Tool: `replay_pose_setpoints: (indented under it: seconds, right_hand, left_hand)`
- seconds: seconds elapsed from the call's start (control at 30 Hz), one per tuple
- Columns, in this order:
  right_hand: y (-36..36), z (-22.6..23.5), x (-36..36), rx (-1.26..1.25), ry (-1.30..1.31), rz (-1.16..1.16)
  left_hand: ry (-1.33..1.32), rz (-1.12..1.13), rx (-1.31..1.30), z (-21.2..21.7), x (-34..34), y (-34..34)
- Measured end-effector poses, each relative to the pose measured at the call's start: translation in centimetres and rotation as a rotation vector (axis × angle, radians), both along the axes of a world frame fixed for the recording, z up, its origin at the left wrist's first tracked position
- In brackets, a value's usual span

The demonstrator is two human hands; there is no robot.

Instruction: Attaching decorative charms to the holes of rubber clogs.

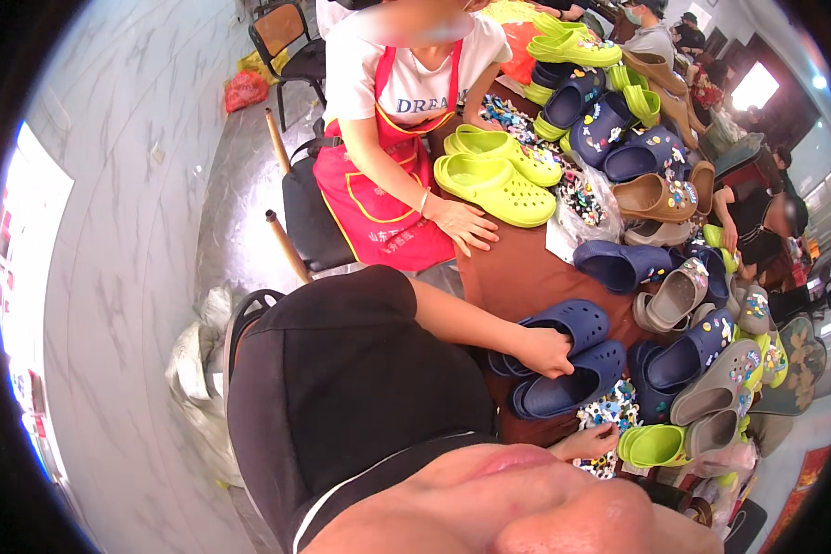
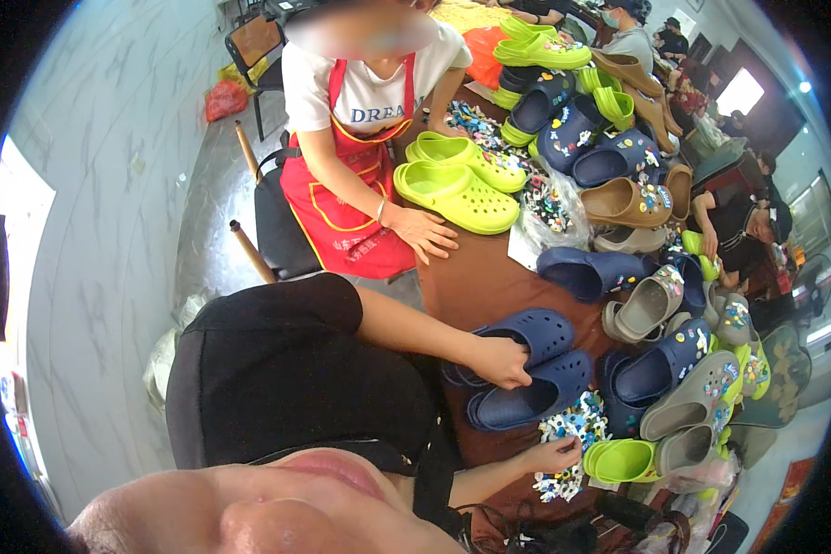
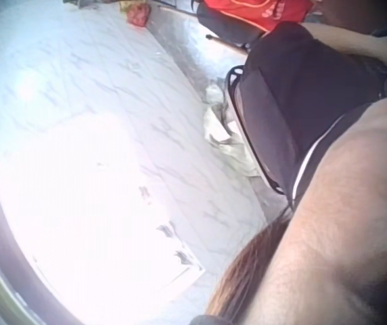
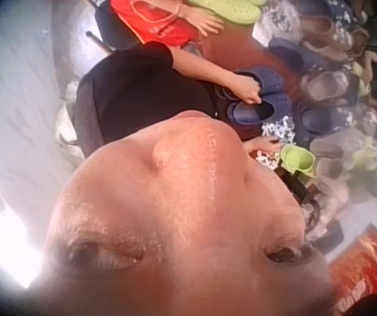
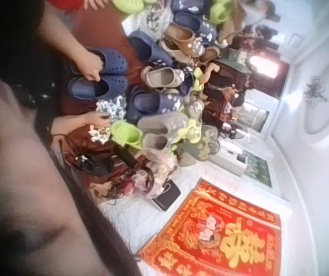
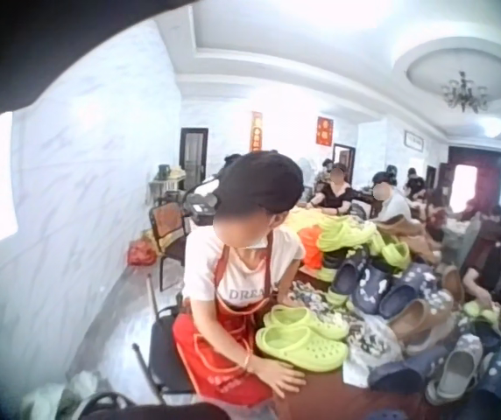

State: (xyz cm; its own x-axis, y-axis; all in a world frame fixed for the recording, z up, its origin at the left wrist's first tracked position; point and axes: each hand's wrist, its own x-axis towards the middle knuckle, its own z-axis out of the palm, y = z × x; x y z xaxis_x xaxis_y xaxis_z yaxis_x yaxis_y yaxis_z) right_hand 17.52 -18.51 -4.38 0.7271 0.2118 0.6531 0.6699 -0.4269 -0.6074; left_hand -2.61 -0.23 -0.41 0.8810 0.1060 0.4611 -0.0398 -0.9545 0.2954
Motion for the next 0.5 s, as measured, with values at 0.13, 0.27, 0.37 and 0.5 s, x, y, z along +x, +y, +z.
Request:
replay_pose_setpoints:
  seconds: [0.13, 0.27, 0.37, 0.5]
  right_hand:
    - [0.1, -0.2, 0.3, 0.018, -0.024, -0.012]
    - [0.0, -1.0, 1.0, 0.059, 0.008, -0.02]
    - [-0.4, -1.1, 0.6, 0.113, 0.037, -0.037]
    - [0.1, -0.2, 0.9, 0.115, 0.017, -0.046]
  left_hand:
    - [0.114, -0.044, 0.044, 1.8, -2.1, -0.1]
    - [-0.027, -0.099, -0.072, 10.8, -8.9, 0.3]
    - [-0.533, 0.005, 0.113, 15.1, -17.9, 4.0]
    - [-1.315, 1.313, 0.346, 18.7, -35.5, 11.7]
